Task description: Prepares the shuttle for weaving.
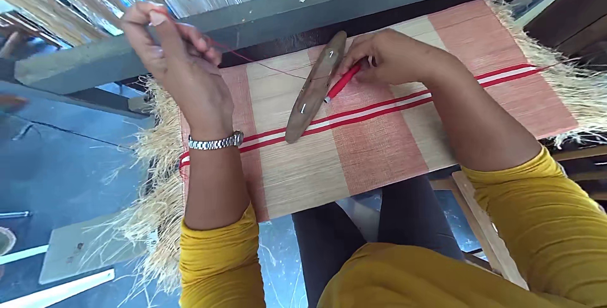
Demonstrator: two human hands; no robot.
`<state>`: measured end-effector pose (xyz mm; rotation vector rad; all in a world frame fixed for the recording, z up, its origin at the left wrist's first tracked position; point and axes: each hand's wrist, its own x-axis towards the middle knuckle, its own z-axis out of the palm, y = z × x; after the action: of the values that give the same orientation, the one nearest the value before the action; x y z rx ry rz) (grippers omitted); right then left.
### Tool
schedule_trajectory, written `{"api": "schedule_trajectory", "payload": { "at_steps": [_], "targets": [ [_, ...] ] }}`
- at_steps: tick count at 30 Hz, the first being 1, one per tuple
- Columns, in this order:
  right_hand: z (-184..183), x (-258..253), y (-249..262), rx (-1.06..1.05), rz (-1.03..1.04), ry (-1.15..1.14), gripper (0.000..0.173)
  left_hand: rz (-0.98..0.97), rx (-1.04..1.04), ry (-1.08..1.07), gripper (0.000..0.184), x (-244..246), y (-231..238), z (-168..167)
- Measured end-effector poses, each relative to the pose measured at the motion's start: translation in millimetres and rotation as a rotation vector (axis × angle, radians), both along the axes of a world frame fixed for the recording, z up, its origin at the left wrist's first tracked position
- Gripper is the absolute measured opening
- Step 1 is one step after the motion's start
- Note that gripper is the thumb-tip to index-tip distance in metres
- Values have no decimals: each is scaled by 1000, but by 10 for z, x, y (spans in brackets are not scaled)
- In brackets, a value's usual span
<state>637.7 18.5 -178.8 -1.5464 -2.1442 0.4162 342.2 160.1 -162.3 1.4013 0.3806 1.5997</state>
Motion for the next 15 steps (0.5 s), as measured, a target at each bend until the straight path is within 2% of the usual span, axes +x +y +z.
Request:
{"api": "schedule_trajectory", "payload": {
  "at_steps": [3, 6, 9, 12, 15],
  "targets": [
    [-9, -111, 4, 171, 27, 68, 16, 58, 10, -81, 12, -47, -17, 82],
    [-189, -299, 122, 327, 31, -31, 18, 54, 58, -109, 12, -132, -4, 130],
    [-344, -368, 210, 326, 23, -139, 23, 65, 65, -129, 14, -160, -12, 162],
    [-342, -388, 193, 323, 14, -155, 34, 100, 46, -153, 14, -177, -33, 202],
    [-326, -536, 113, 323, 65, -116, 29, 103, 59, -167, 15, -225, -1, 216]
  ]
}}
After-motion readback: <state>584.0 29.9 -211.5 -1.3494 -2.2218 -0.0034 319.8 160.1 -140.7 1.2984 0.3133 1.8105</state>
